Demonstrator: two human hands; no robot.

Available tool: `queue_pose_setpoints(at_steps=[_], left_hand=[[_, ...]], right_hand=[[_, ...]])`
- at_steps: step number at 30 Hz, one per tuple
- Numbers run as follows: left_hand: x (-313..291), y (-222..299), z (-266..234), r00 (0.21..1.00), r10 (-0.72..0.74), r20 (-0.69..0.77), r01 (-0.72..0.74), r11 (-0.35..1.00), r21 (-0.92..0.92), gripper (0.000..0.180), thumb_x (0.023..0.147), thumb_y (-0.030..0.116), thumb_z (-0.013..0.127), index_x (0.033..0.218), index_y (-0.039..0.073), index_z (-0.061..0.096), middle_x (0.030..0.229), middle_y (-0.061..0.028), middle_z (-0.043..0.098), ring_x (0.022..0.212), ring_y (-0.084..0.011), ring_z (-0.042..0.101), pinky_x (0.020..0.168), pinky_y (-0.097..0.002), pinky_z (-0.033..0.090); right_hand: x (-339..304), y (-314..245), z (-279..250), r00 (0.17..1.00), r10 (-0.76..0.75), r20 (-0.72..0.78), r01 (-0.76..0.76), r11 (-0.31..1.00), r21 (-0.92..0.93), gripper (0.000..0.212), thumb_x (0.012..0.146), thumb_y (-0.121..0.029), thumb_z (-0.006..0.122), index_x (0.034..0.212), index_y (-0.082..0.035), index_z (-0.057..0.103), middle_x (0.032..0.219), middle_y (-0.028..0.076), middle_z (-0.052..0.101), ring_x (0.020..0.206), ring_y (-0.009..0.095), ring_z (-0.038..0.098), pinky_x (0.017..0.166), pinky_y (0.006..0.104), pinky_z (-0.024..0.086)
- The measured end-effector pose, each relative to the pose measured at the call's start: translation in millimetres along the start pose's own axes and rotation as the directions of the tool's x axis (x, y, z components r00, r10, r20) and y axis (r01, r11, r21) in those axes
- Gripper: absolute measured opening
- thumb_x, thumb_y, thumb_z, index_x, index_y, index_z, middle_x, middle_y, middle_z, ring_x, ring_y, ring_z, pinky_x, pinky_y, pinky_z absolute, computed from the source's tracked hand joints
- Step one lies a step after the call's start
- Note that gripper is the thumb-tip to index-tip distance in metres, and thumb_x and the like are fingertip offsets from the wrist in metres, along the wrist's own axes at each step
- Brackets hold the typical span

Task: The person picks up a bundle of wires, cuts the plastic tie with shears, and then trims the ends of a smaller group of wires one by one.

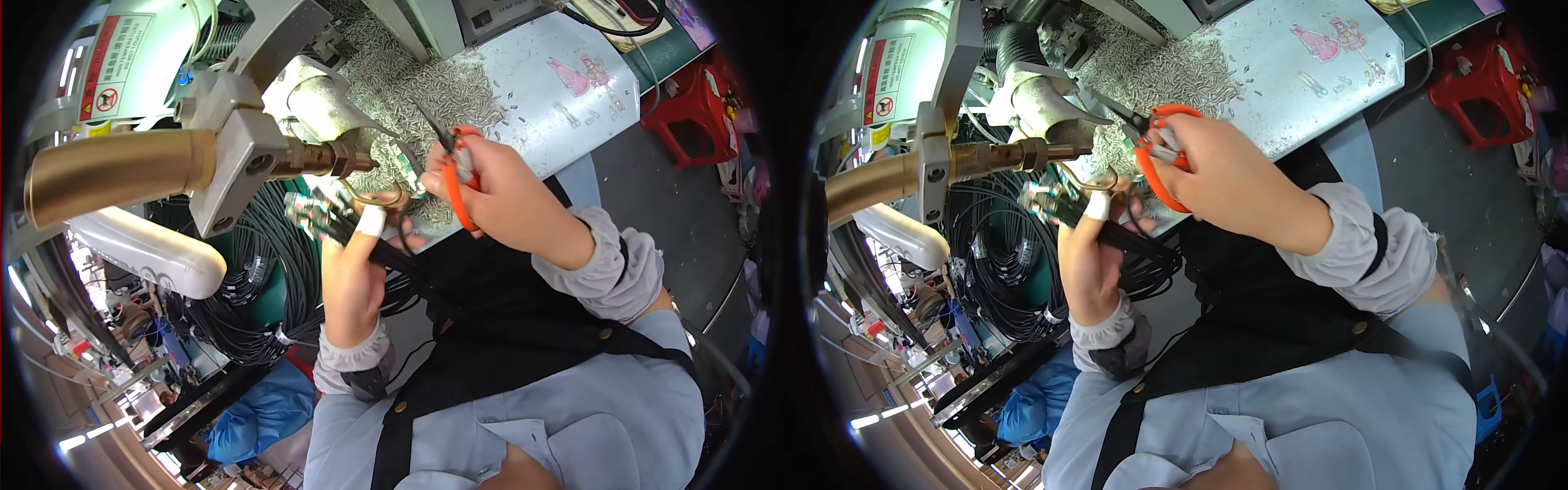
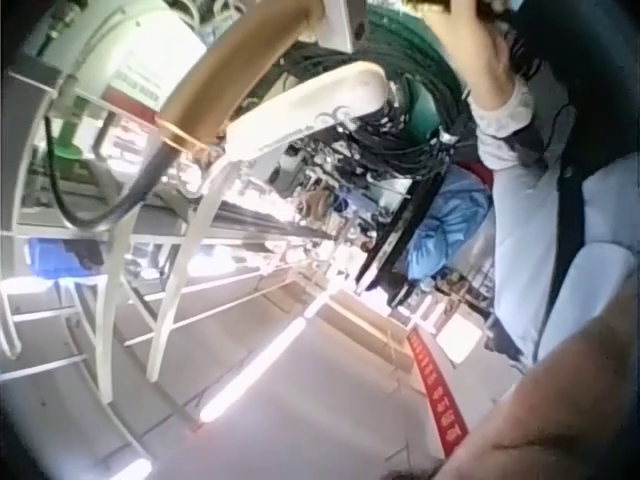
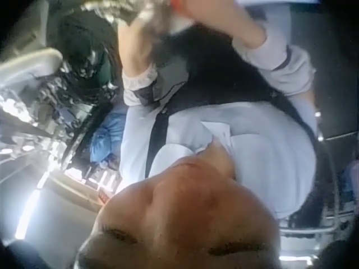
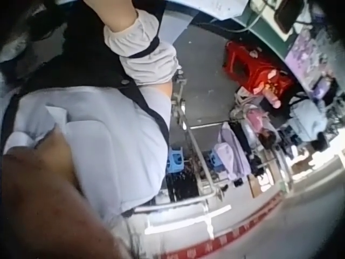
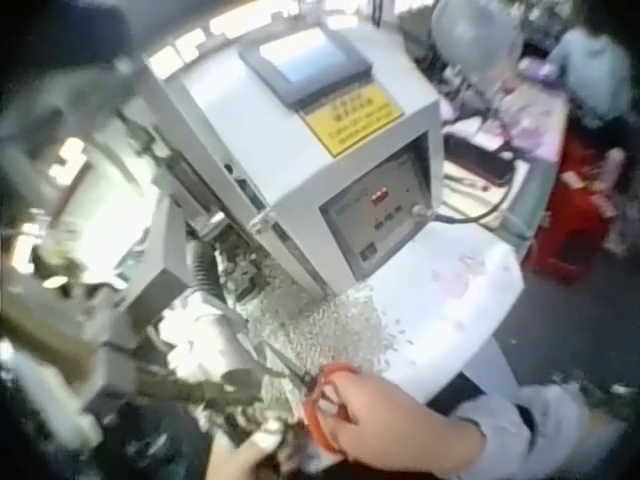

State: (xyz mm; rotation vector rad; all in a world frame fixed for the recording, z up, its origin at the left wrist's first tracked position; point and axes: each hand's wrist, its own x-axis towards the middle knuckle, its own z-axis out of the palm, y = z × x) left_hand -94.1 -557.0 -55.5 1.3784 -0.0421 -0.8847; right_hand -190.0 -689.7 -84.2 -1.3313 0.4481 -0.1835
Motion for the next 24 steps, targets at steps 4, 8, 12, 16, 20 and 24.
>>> queue_pose_setpoints(at_steps=[4, 8, 12, 16, 20, 24], left_hand=[[-15, -21, -11, 0.967, 0.241, 0.086, -0.256, 0.932, 0.257, 0.015, 0.081, 0.005, 0.054, 0.095, -0.003, 0.053, 0.082, -0.0087, 0.054, 0.072, -0.0182, 0.055, 0.061, -0.0282, 0.046], [-32, -30, -10, 0.910, 0.240, 0.340, -0.403, 0.711, 0.576, 0.019, 0.081, 0.004, 0.053, 0.099, -0.003, 0.051, 0.083, -0.0109, 0.054, 0.070, -0.0173, 0.055, 0.063, -0.0298, 0.047], [-27, -22, -9, 0.929, 0.029, 0.369, 0.010, 0.994, -0.104, 0.020, 0.081, 0.001, 0.051, 0.100, -0.003, 0.049, 0.082, -0.0117, 0.054, 0.066, -0.0155, 0.054, 0.060, -0.0268, 0.046], [-26, -20, -15, 0.937, 0.032, 0.347, -0.011, 0.998, -0.061, 0.021, 0.080, -0.002, 0.048, 0.102, -0.003, 0.048, 0.080, -0.0115, 0.055, 0.061, -0.0137, 0.052, 0.057, -0.0232, 0.044], [-27, -19, -13, 0.955, 0.007, 0.297, 0.000, 1.000, -0.023, 0.023, 0.078, -0.004, 0.051, 0.101, -0.003, 0.049, 0.078, -0.0104, 0.056, 0.058, -0.0129, 0.051, 0.055, -0.0207, 0.042], [-31, -29, -3, 0.915, 0.391, 0.103, -0.403, 0.872, 0.277, 0.027, 0.075, -0.008, 0.056, 0.101, -0.003, 0.050, 0.076, -0.0083, 0.056, 0.058, -0.0108, 0.050, 0.054, -0.0199, 0.040]], right_hand=[[-16, 1, 6, 0.811, -0.564, -0.157, 0.310, 0.641, -0.702, 0.010, 0.081, -0.010, 0.056, 0.085, -0.001, 0.053, 0.061, 0.004, 0.052, 0.049, 0.011, 0.050, 0.045, 0.0247, 0.041], [-25, -7, 16, 0.821, -0.570, 0.044, 0.475, 0.638, -0.606, 0.015, 0.075, -0.004, 0.058, 0.090, -0.003, 0.057, 0.065, 0.008, 0.055, 0.050, 0.017, 0.053, 0.046, 0.0254, 0.041], [-24, 9, 13, 0.996, -0.089, 0.028, 0.080, 0.967, 0.242, 0.025, 0.068, -0.001, 0.059, 0.093, -0.004, 0.058, 0.064, 0.009, 0.054, 0.049, 0.020, 0.052, 0.045, 0.0264, 0.040], [-32, 16, 4, 0.736, -0.669, 0.099, 0.550, 0.507, -0.663, 0.024, 0.070, -0.002, 0.059, 0.094, -0.004, 0.059, 0.062, 0.005, 0.053, 0.049, 0.016, 0.052, 0.044, 0.0257, 0.039], [-38, 17, 5, 0.593, -0.757, 0.274, 0.586, 0.172, -0.792, 0.024, 0.071, -0.001, 0.060, 0.094, -0.003, 0.058, 0.060, 0.003, 0.053, 0.049, 0.014, 0.052, 0.043, 0.0241, 0.038], [-32, 24, 13, 0.659, -0.751, 0.021, 0.638, 0.545, -0.543, 0.021, 0.071, 0.001, 0.061, 0.091, -0.003, 0.058, 0.061, 0.005, 0.053, 0.048, 0.013, 0.052, 0.042, 0.0227, 0.037]])
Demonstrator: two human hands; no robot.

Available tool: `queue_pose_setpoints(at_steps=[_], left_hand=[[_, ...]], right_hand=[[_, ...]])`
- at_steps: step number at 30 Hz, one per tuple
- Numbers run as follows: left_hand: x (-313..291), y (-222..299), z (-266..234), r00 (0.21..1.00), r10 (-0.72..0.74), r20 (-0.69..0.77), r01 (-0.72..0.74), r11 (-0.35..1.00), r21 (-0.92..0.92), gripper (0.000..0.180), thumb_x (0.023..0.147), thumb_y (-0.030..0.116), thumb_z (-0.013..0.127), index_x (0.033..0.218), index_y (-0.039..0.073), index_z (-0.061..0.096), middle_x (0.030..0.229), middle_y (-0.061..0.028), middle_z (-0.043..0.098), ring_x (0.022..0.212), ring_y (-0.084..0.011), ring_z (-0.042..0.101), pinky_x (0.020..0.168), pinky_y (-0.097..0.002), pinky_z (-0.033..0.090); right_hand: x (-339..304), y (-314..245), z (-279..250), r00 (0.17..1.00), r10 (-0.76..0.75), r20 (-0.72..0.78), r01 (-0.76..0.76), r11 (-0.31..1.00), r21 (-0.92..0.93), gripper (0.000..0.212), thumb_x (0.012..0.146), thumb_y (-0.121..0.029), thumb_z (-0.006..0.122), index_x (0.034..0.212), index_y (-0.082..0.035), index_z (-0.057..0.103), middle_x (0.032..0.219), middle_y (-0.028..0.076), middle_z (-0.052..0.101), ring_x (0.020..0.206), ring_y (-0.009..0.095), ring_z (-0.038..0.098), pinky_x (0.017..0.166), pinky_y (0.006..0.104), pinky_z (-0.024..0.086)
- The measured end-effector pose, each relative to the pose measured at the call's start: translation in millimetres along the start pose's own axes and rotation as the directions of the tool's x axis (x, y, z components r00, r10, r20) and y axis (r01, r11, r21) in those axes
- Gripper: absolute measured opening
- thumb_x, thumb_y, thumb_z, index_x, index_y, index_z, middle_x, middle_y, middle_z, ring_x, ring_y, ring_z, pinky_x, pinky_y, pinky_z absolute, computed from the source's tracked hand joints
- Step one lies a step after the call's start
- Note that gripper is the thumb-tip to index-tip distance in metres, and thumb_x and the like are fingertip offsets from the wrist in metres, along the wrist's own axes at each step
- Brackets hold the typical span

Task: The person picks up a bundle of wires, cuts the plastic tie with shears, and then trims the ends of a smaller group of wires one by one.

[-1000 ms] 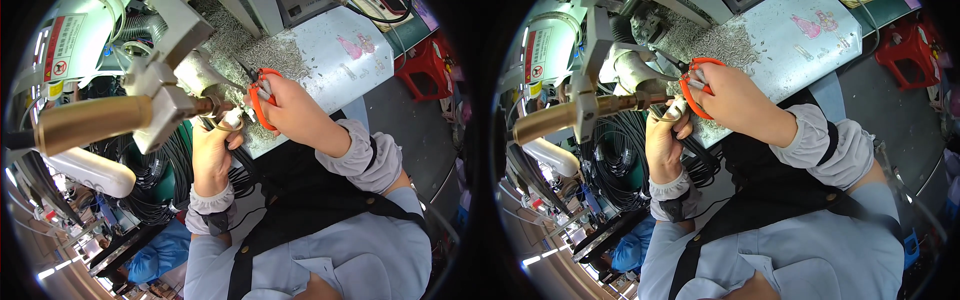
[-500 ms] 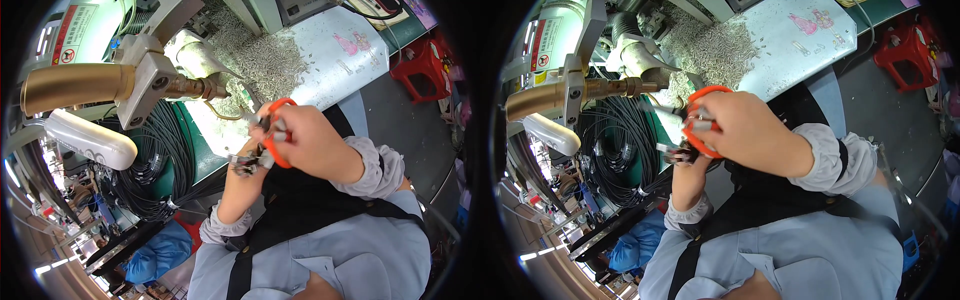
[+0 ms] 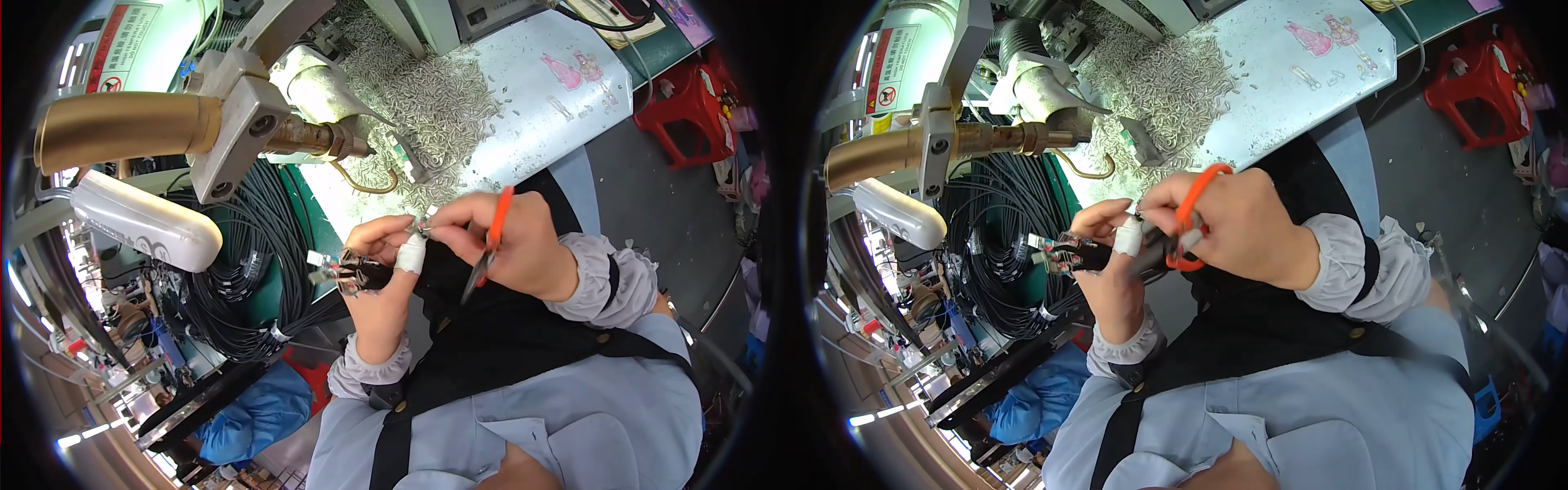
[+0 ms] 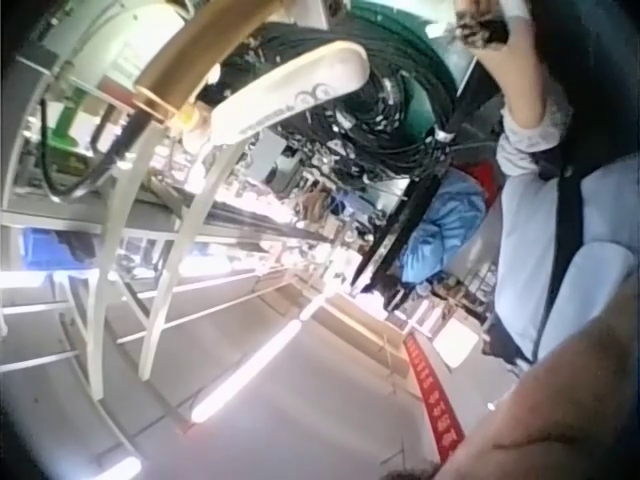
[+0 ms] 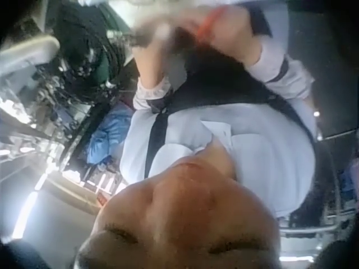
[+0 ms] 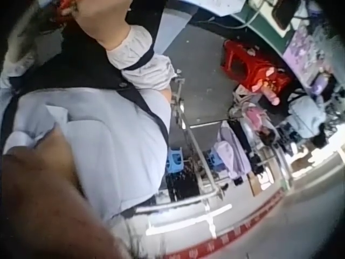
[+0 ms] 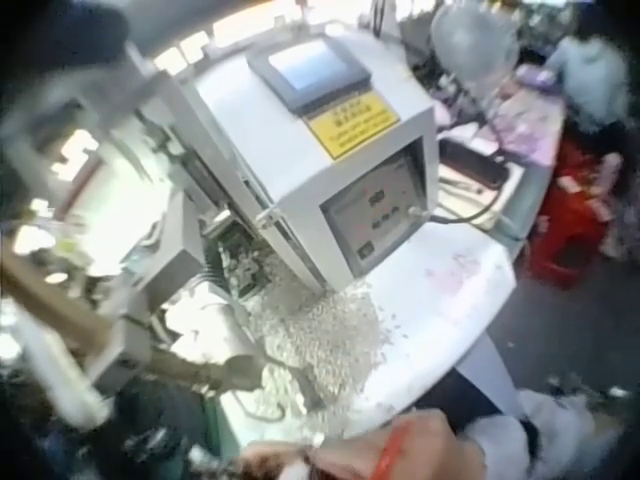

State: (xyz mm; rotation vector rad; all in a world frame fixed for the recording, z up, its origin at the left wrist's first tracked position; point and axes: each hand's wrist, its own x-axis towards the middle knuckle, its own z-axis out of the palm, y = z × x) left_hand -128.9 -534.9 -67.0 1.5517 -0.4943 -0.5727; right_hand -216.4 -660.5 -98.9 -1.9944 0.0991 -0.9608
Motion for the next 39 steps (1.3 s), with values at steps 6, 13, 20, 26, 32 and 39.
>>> queue_pose_setpoints(at_steps=[6, 13, 20, 26, 32, 39], left_hand=[[-1, -13, -10, 0.924, 0.344, 0.167, -0.381, 0.868, 0.318, 0.026, 0.072, -0.010, 0.059, 0.097, -0.002, 0.053, 0.078, -0.0061, 0.057, 0.064, -0.0090, 0.052, 0.058, -0.0194, 0.040], [-3, 1, 5, 0.993, -0.097, -0.068, 0.091, 0.992, -0.088, 0.019, 0.074, -0.007, 0.060, 0.092, -0.002, 0.055, 0.082, -0.0059, 0.058, 0.073, -0.0089, 0.054, 0.064, -0.0198, 0.042], [-2, -1, -5, 0.995, -0.088, -0.052, 0.081, 0.988, -0.134, 0.020, 0.074, -0.005, 0.061, 0.092, -0.002, 0.053, 0.086, -0.0075, 0.058, 0.076, -0.0098, 0.054, 0.070, -0.0205, 0.043], [2, -1, 3, 0.997, -0.007, -0.071, 0.006, 1.000, -0.015, 0.017, 0.077, -0.001, 0.058, 0.093, 0.000, 0.052, 0.076, -0.0040, 0.052, 0.052, -0.0043, 0.039, 0.045, -0.0177, 0.027], [32, -5, -16, 0.939, -0.296, 0.174, 0.341, 0.870, -0.357, 0.011, 0.079, -0.001, 0.056, 0.090, -0.002, 0.053, 0.068, 0.0004, 0.049, 0.051, -0.0033, 0.040, 0.045, -0.0178, 0.032], [63, -7, -10, 0.924, -0.355, 0.140, 0.381, 0.855, -0.351, 0.015, 0.079, 0.005, 0.059, 0.090, -0.002, 0.053, 0.060, 0.0027, 0.043, 0.043, -0.0026, 0.027, 0.038, -0.0182, 0.018]], right_hand=[[0, -8, 12, 0.963, 0.268, 0.025, -0.268, 0.948, 0.169, 0.010, 0.078, -0.003, 0.060, 0.087, -0.002, 0.054, 0.068, 0.004, 0.057, 0.048, 0.009, 0.052, 0.042, 0.0210, 0.038], [7, -10, 5, 0.749, 0.595, 0.292, -0.621, 0.475, 0.624, 0.012, 0.081, -0.009, 0.060, 0.084, -0.001, 0.052, 0.068, 0.005, 0.057, 0.048, 0.010, 0.053, 0.043, 0.0209, 0.038], [8, -17, -18, 0.791, 0.471, 0.391, -0.482, 0.873, -0.076, 0.021, 0.076, -0.018, 0.065, 0.075, -0.002, 0.052, 0.053, 0.007, 0.049, 0.046, 0.015, 0.055, 0.042, 0.0258, 0.039], [-8, -11, 0, 0.818, 0.490, 0.301, -0.444, 0.871, -0.210, 0.030, 0.073, -0.026, 0.067, 0.066, -0.001, 0.050, 0.050, 0.008, 0.050, 0.045, 0.024, 0.052, 0.043, 0.0324, 0.040], [-9, 1, -2, 0.787, 0.530, 0.316, -0.573, 0.818, 0.054, 0.023, 0.076, -0.019, 0.065, 0.073, -0.001, 0.051, 0.050, 0.007, 0.048, 0.039, 0.015, 0.048, 0.042, 0.0275, 0.038], [39, 22, 8, 0.800, 0.587, 0.127, -0.600, 0.769, 0.222, 0.023, 0.083, -0.019, 0.057, 0.076, 0.001, 0.049, 0.051, 0.004, 0.047, 0.041, 0.009, 0.046, 0.042, 0.0255, 0.038]])
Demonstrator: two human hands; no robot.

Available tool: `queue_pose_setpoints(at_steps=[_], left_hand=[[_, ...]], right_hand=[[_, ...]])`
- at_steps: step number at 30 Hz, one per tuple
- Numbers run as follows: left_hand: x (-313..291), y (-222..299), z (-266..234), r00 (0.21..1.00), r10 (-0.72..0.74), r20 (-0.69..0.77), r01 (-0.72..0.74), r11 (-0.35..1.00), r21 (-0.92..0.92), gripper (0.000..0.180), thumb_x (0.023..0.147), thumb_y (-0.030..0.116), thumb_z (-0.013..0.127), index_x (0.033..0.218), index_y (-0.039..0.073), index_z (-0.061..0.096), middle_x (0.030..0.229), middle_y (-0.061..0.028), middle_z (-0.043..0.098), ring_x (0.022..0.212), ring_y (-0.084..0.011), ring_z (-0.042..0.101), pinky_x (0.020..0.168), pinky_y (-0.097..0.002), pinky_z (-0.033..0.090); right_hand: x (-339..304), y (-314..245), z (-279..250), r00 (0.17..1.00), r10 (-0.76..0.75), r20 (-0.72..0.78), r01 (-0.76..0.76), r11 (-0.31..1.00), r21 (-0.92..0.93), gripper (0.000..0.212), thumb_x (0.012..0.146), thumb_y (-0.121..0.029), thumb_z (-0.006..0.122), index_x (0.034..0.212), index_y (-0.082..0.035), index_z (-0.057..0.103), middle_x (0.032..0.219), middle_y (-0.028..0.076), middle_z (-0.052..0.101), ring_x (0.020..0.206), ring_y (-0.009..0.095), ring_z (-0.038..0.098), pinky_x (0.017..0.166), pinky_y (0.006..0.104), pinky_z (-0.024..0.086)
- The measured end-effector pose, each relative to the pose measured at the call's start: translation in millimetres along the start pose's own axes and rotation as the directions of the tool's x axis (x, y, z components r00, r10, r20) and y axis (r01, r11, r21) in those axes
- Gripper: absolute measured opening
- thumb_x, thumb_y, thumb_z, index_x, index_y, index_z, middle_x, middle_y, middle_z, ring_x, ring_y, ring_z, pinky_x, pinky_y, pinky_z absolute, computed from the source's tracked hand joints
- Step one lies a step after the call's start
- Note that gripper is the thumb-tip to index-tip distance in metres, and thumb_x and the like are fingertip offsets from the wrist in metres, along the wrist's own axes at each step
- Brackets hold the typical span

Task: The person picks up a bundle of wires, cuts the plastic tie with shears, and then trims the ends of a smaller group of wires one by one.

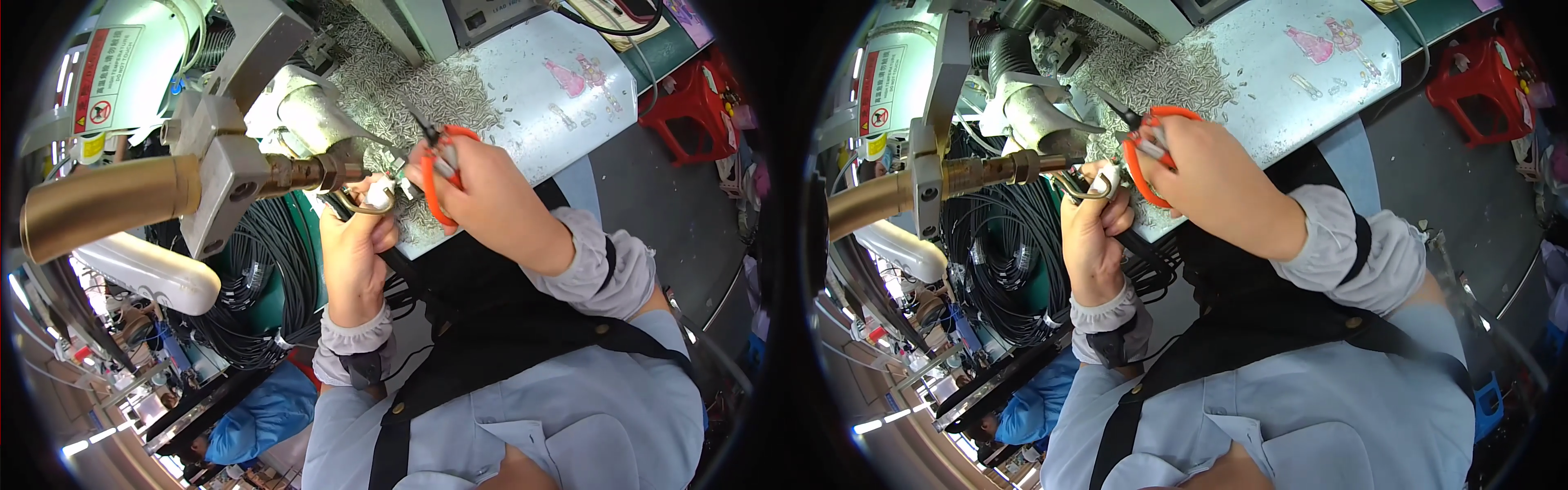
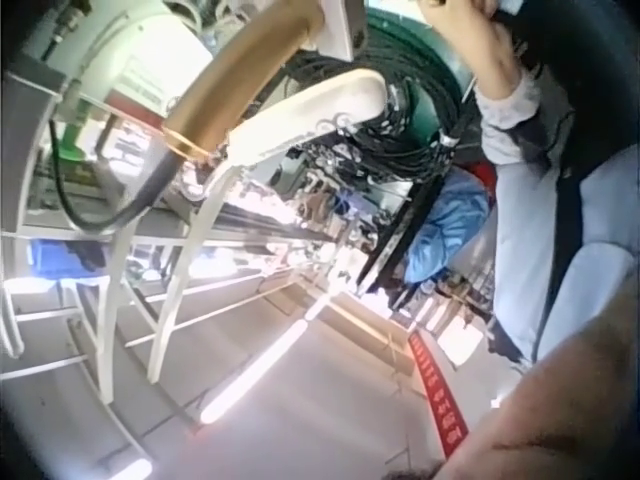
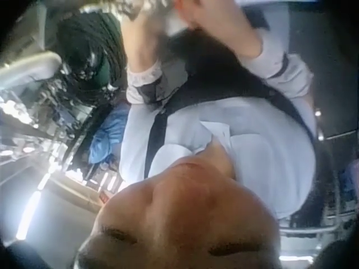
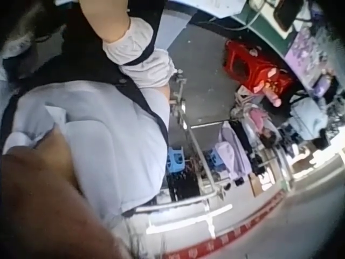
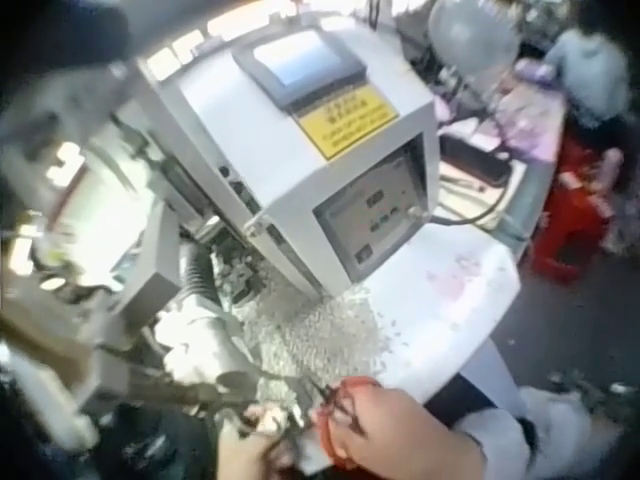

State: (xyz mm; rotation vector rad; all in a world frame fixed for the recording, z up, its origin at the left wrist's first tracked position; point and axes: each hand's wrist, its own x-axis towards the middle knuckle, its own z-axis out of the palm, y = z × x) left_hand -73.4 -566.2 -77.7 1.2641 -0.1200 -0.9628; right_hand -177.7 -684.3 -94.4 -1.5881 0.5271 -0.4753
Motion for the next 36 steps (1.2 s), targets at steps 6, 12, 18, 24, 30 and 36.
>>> queue_pose_setpoints(at_steps=[6, 12, 18, 24, 30, 36], left_hand=[[8, 6, -11, 0.995, -0.054, 0.084, 0.052, 0.998, 0.024, 0.020, 0.078, 0.009, 0.061, 0.091, -0.003, 0.053, 0.057, 0.0028, 0.041, 0.042, -0.0032, 0.027, 0.038, -0.0185, 0.018], [5, 6, -10, 0.997, -0.032, 0.069, 0.028, 0.998, 0.063, 0.027, 0.077, 0.015, 0.065, 0.091, -0.004, 0.052, 0.058, 0.0024, 0.041, 0.043, -0.0036, 0.027, 0.038, -0.0191, 0.019], [5, 6, -9, 0.998, -0.020, 0.054, 0.017, 0.998, 0.061, 0.031, 0.076, 0.019, 0.067, 0.090, -0.004, 0.052, 0.059, 0.0024, 0.042, 0.043, -0.0035, 0.027, 0.038, -0.0193, 0.019], [3, 8, -9, 0.996, -0.017, 0.087, 0.003, 0.989, 0.149, 0.023, 0.080, 0.016, 0.062, 0.089, -0.002, 0.053, 0.062, 0.0011, 0.044, 0.046, -0.0044, 0.032, 0.040, -0.0194, 0.023], [-29, 4, 7, 0.999, -0.032, 0.020, 0.032, 0.999, -0.010, 0.011, 0.083, 0.008, 0.054, 0.089, -0.002, 0.056, 0.074, -0.0032, 0.051, 0.058, -0.0086, 0.044, 0.050, -0.0215, 0.036], [-60, -12, 9, 0.991, 0.100, 0.090, -0.127, 0.919, 0.374, 0.018, 0.085, 0.004, 0.050, 0.100, -0.004, 0.054, 0.087, -0.0066, 0.056, 0.073, -0.0125, 0.052, 0.070, -0.0249, 0.042]], right_hand=[[15, 2, 2, 0.999, 0.012, 0.039, -0.011, 1.000, -0.014, 0.021, 0.083, -0.017, 0.056, 0.076, 0.002, 0.048, 0.051, 0.007, 0.047, 0.042, 0.013, 0.047, 0.042, 0.0272, 0.037], [15, 6, 2, 0.996, -0.086, 0.010, 0.086, 0.995, -0.054, 0.015, 0.079, -0.010, 0.054, 0.076, 0.003, 0.047, 0.055, 0.011, 0.048, 0.046, 0.016, 0.047, 0.043, 0.0296, 0.035], [15, 5, 2, 0.997, -0.076, 0.014, 0.077, 0.996, -0.049, 0.011, 0.078, -0.007, 0.053, 0.079, 0.003, 0.049, 0.056, 0.010, 0.048, 0.047, 0.014, 0.045, 0.044, 0.0285, 0.035], [13, 8, 5, 0.999, 0.000, 0.052, 0.000, 1.000, -0.005, 0.013, 0.082, -0.011, 0.054, 0.082, 0.002, 0.051, 0.054, 0.007, 0.045, 0.048, 0.010, 0.042, 0.044, 0.0268, 0.034], [-5, 3, -9, 0.990, -0.138, -0.017, 0.138, 0.990, -0.016, 0.011, 0.081, -0.009, 0.056, 0.081, 0.000, 0.051, 0.058, 0.006, 0.047, 0.050, 0.009, 0.044, 0.045, 0.0252, 0.035], [-36, -21, -11, 0.896, -0.441, 0.042, 0.402, 0.770, -0.495, 0.017, 0.071, -0.001, 0.060, 0.087, -0.002, 0.053, 0.070, 0.008, 0.056, 0.056, 0.015, 0.053, 0.051, 0.0235, 0.041]])
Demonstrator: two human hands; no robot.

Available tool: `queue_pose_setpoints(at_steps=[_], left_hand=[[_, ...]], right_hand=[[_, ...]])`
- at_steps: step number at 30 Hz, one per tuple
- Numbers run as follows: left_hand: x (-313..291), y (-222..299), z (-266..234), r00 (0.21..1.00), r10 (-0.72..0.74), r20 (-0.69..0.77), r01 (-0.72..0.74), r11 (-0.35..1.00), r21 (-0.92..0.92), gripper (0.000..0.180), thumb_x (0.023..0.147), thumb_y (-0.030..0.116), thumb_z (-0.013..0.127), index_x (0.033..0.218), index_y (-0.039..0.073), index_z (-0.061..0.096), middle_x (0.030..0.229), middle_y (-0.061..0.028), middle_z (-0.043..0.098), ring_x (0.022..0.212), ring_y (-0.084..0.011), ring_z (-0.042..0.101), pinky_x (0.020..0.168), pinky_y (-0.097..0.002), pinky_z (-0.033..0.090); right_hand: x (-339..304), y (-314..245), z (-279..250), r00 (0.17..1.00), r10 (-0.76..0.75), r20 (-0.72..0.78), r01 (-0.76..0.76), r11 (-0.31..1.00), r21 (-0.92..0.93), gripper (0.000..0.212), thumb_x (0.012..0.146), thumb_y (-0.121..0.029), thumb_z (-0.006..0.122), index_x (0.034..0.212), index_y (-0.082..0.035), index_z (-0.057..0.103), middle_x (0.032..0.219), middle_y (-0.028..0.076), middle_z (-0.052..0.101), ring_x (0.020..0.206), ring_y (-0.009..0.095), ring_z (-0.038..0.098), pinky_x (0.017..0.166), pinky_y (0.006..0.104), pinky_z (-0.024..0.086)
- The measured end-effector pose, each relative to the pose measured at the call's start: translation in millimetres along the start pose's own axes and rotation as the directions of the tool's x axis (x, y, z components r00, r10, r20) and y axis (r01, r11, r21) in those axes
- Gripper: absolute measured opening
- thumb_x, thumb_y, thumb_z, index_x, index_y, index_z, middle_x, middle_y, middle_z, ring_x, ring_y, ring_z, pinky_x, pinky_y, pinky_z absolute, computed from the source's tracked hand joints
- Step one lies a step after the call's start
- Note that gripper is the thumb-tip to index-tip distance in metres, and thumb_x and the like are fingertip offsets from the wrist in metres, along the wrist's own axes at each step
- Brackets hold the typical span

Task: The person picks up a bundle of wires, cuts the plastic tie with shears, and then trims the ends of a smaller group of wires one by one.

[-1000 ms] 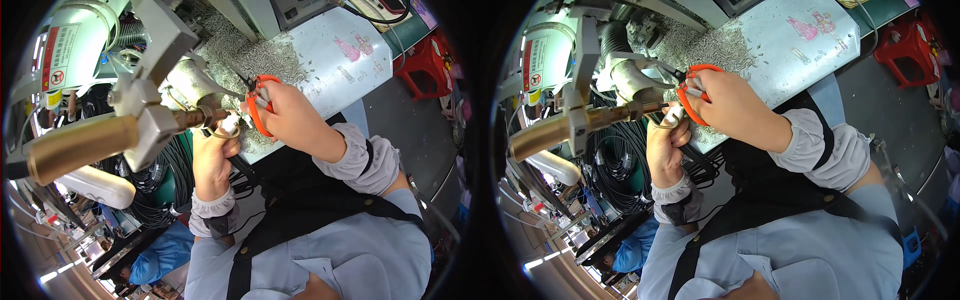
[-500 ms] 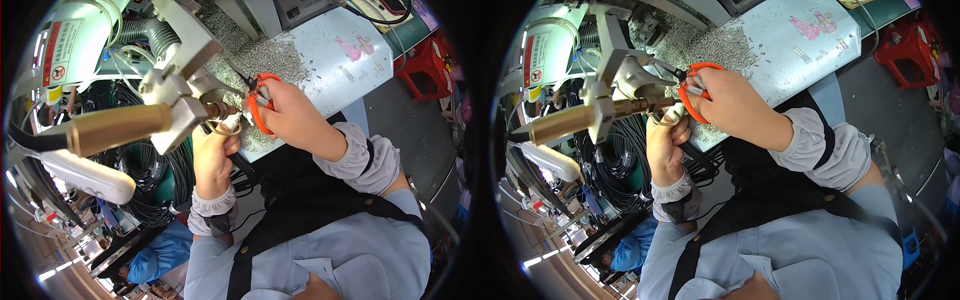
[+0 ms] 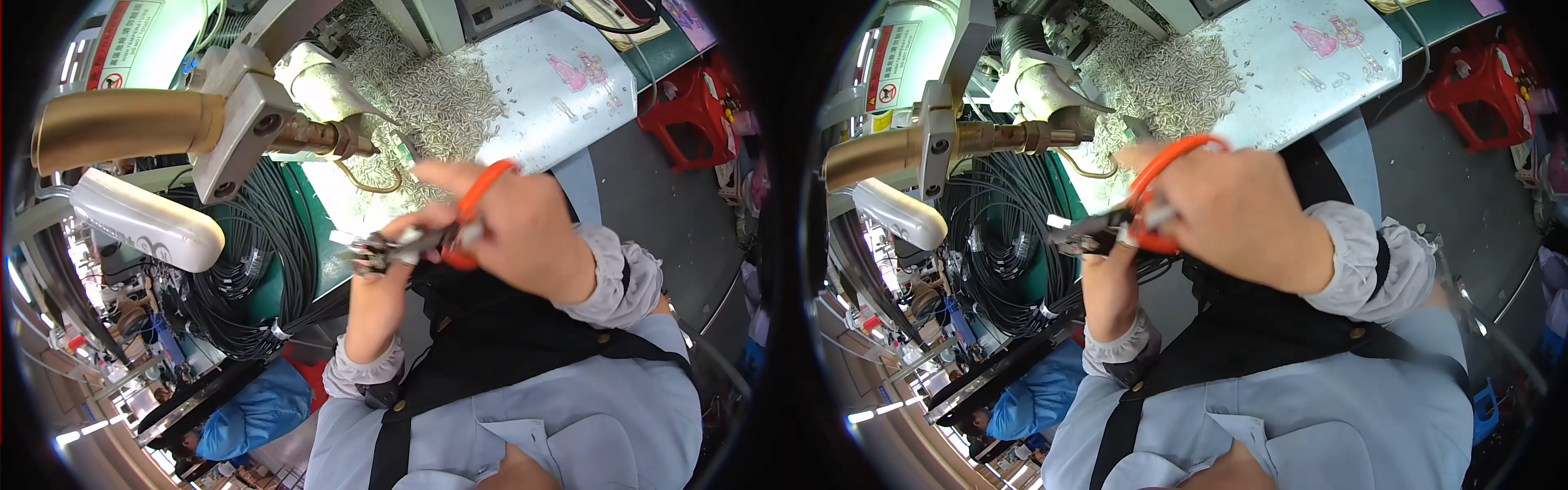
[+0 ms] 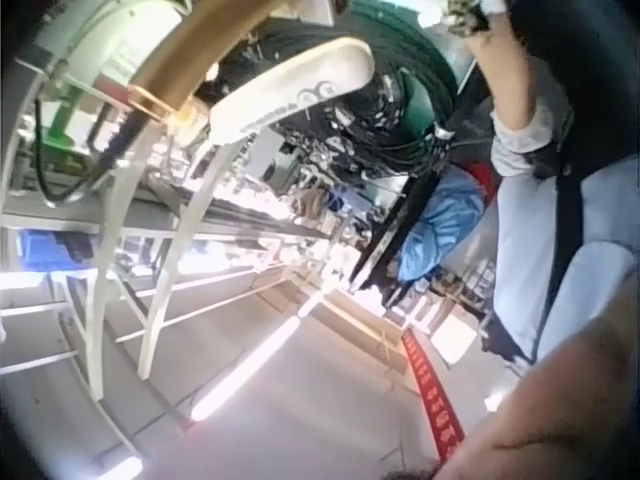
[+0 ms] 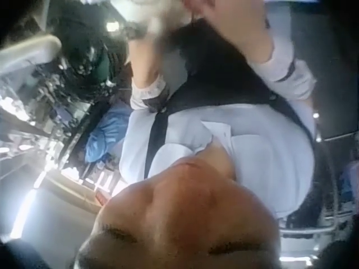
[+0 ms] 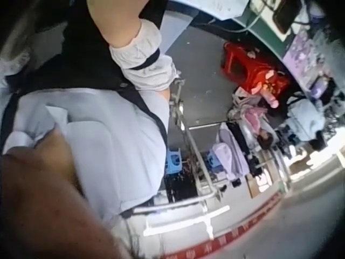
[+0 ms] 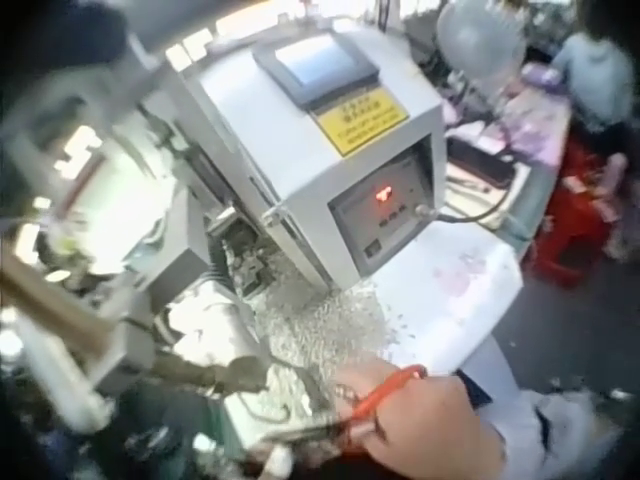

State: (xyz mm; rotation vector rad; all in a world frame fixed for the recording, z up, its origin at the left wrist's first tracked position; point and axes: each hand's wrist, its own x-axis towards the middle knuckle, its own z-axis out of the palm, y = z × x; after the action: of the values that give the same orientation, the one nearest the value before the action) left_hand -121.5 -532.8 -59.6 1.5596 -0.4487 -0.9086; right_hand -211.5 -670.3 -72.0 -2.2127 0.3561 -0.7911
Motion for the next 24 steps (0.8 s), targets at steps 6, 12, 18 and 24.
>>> queue_pose_setpoints(at_steps=[6, 12, 18, 24], left_hand=[[-2, -12, -4, 0.987, -0.124, 0.106, 0.133, 0.987, -0.084, 0.022, 0.083, 0.003, 0.051, 0.104, -0.004, 0.053, 0.084, -0.0073, 0.056, 0.071, -0.0118, 0.052, 0.065, -0.0244, 0.043], [-3, -4, -6, 0.995, -0.069, 0.070, 0.085, 0.960, -0.266, 0.024, 0.080, 0.000, 0.053, 0.104, -0.003, 0.053, 0.080, -0.0064, 0.056, 0.060, -0.0079, 0.047, 0.050, -0.0208, 0.038], [0, -1, 4, 0.990, 0.016, -0.140, -0.044, 0.979, -0.200, 0.023, 0.080, 0.000, 0.051, 0.102, -0.005, 0.051, 0.066, -0.0037, 0.048, 0.046, -0.0060, 0.035, 0.041, -0.0178, 0.029], [1, -11, -4, 0.998, -0.037, -0.045, 0.023, 0.965, -0.262, 0.019, 0.078, -0.001, 0.055, 0.097, -0.002, 0.052, 0.073, -0.0022, 0.052, 0.051, -0.0025, 0.037, 0.043, -0.0159, 0.027]], right_hand=[[-9, 11, 13, 0.970, 0.127, 0.207, -0.200, 0.899, 0.389, 0.028, 0.065, 0.001, 0.062, 0.092, -0.004, 0.057, 0.078, 0.010, 0.061, 0.063, 0.020, 0.059, 0.051, 0.0233, 0.043], [-14, 9, 2, 0.909, -0.412, -0.055, 0.400, 0.903, -0.160, 0.023, 0.067, -0.001, 0.066, 0.089, -0.003, 0.058, 0.089, 0.011, 0.063, 0.072, 0.022, 0.063, 0.048, 0.0239, 0.043], [-20, 23, 16, 0.964, -0.263, -0.042, 0.266, 0.958, 0.104, 0.020, 0.069, -0.002, 0.067, 0.087, -0.003, 0.057, 0.092, 0.012, 0.062, 0.075, 0.022, 0.063, 0.048, 0.0244, 0.044], [-19, 22, 24, 0.962, -0.265, -0.073, 0.272, 0.956, 0.108, 0.017, 0.072, -0.004, 0.065, 0.085, -0.003, 0.054, 0.085, 0.009, 0.062, 0.069, 0.021, 0.062, 0.050, 0.0245, 0.045]])
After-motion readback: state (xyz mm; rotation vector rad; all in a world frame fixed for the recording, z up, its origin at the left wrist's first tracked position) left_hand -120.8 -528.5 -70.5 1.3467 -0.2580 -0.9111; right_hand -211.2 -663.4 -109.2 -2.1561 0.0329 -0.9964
